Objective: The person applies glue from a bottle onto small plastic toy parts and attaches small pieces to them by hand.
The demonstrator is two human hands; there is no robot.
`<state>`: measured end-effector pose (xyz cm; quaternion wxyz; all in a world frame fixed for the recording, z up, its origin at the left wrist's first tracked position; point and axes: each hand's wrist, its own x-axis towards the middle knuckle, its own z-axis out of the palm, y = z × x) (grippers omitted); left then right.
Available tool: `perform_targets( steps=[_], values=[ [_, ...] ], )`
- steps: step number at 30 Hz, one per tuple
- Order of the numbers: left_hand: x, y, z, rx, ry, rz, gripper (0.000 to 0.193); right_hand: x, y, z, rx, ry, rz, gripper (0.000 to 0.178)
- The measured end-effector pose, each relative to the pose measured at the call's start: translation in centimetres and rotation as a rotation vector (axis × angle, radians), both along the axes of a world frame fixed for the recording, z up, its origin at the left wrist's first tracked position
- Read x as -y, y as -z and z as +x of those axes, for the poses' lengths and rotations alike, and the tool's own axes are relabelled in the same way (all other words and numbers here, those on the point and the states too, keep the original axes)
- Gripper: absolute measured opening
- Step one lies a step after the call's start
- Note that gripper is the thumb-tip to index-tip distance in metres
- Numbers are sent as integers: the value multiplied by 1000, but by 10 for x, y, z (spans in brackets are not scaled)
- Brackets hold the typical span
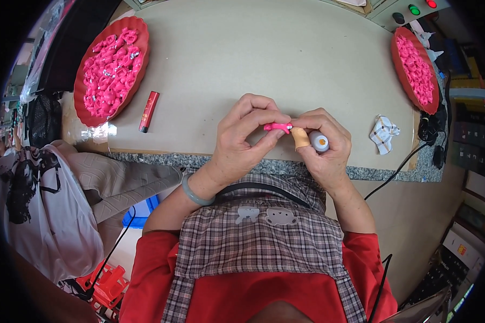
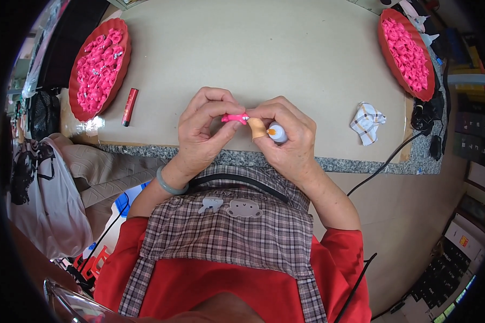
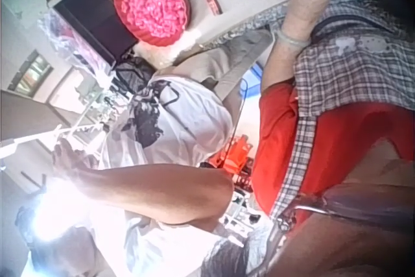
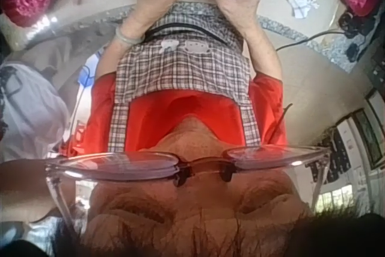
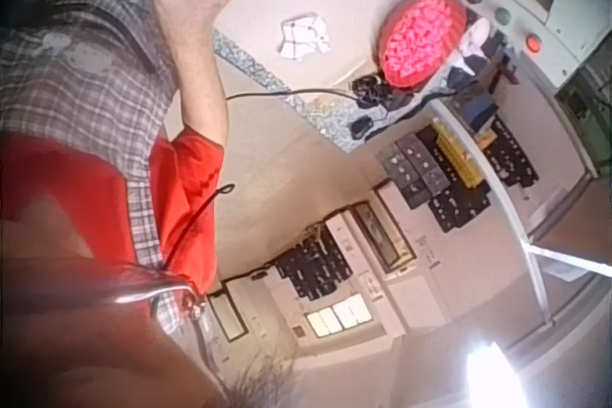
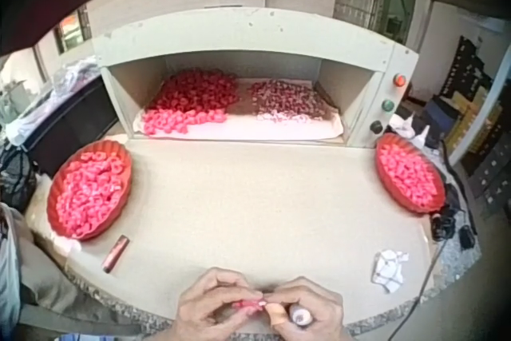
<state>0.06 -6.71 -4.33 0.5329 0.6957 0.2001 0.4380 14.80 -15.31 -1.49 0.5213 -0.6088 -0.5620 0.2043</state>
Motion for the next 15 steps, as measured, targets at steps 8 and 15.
perform_targets(
  steps=[8,15],
  values=[
    [-4,-3,2,-62,-32,151,23,-7,-1,3,168,-14,47,20],
    [-9,-13,-5,-121,4,80,19,-10,-9,-1,71,5,-7,14]
  ],
)
